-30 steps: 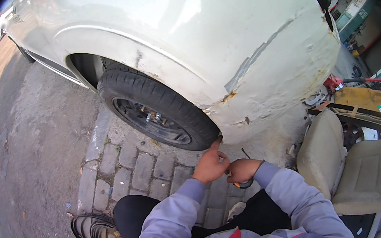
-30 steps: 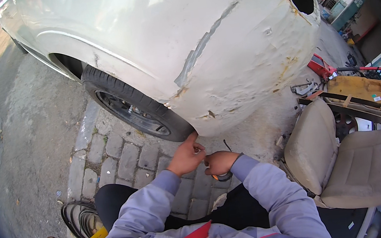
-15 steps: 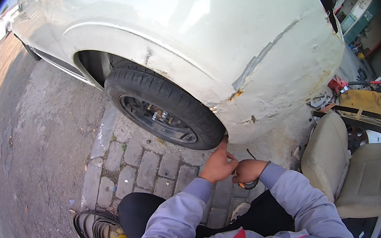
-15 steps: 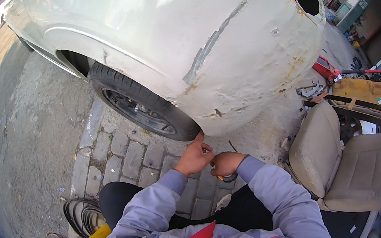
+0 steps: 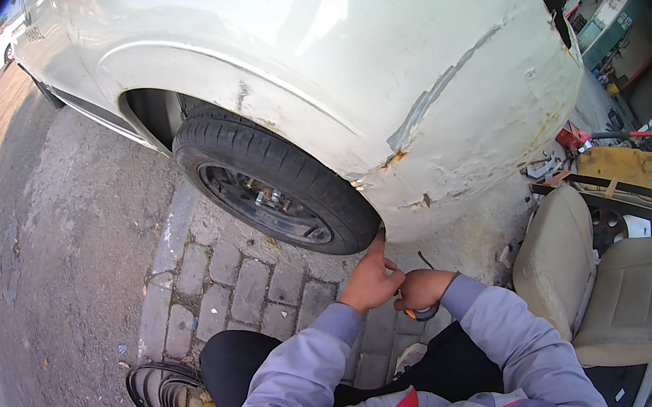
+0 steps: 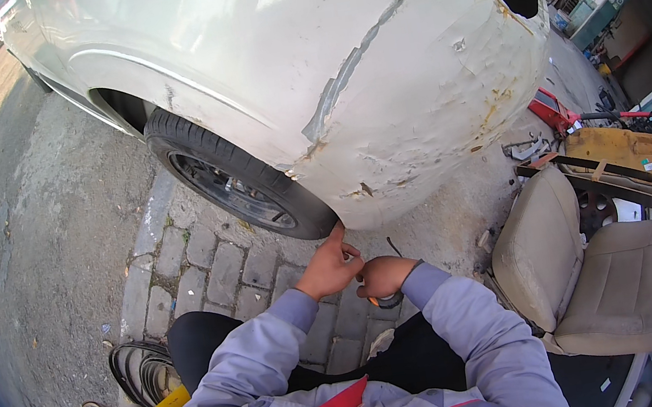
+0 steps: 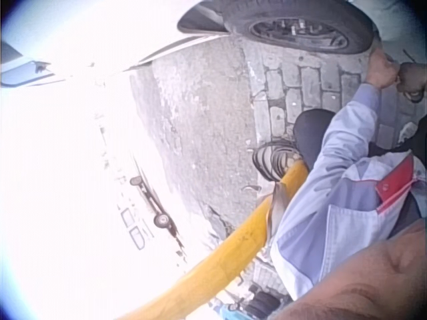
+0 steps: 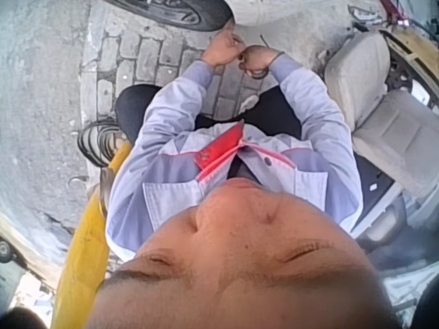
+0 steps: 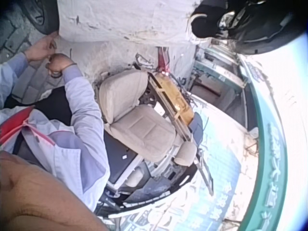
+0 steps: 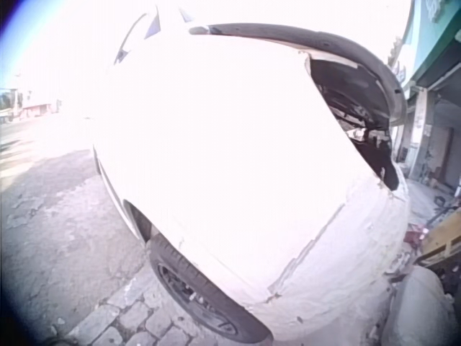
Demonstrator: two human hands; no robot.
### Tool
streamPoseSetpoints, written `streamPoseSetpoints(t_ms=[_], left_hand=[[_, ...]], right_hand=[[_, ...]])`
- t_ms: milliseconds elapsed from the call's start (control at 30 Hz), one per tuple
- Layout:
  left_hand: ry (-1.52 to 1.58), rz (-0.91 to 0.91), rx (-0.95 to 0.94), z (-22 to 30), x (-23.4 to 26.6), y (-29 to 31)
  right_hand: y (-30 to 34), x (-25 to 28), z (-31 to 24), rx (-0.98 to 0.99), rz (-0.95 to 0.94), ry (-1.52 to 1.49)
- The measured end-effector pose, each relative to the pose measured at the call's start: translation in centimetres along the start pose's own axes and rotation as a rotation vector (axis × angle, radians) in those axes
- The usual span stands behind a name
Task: The person uses a tape measure to measure the wheel arch and tire clearance on a white car. They measure multiple points around the front and rear wheel wells, then inspect the front bumper area.
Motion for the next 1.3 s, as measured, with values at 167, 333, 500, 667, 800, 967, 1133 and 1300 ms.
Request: streamPoseSetpoints(t_ms=[167, 333, 500, 667, 800, 967, 1133, 1300], left_hand=[[0.013, -0.021, 0.010, 0.0, 0.0, 0.0], [0.011, -0.009, 0.012, 0.0, -0.1, 0.0], [0.036, 0.000, 0.015, -0.1, -0.1, 0.0], [0.068, -0.019, 0.016, 0.0, -0.3, -0.1], [0.079, -0.042, 0.079, -0.4, -0.5, 0.0], [0.001, -0.040, 0.119, -1.0, -0.4, 0.0], [-0.029, 0.003, 0.014, -1.2, 0.0, -0.5], [-0.032, 0.053, -0.056, -1.1, 0.3, -0.9]], right_hand=[[-0.1, -0.1, 0.1, 0.003, -0.001, -0.024], [0.0, 0.1, -0.2, 0.003, 0.005, -0.020], [0.3, -0.4, 0.1, -0.061, -0.122, 0.001], [0.0, -0.5, 0.3, -0.050, -0.080, -0.026], [-0.3, -1.0, 0.8, -0.043, -0.060, -0.028], [-0.4, -0.8, 0.8, -0.064, -0.055, -0.036], [-0.7, -0.8, 0.9, -0.061, -0.095, -0.003], [-1.3, -0.9, 1.8, -0.056, -0.053, -0.025]])
Point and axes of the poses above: each hand's wrist, its own y-axis away from the middle knuckle, its own x-axis out of the back of the hand, z = x × y, the point moved 10 cm from there along -y, towards the middle knuckle, and after that the axes turned 5 degrees about -x, right-handed, at the moved point
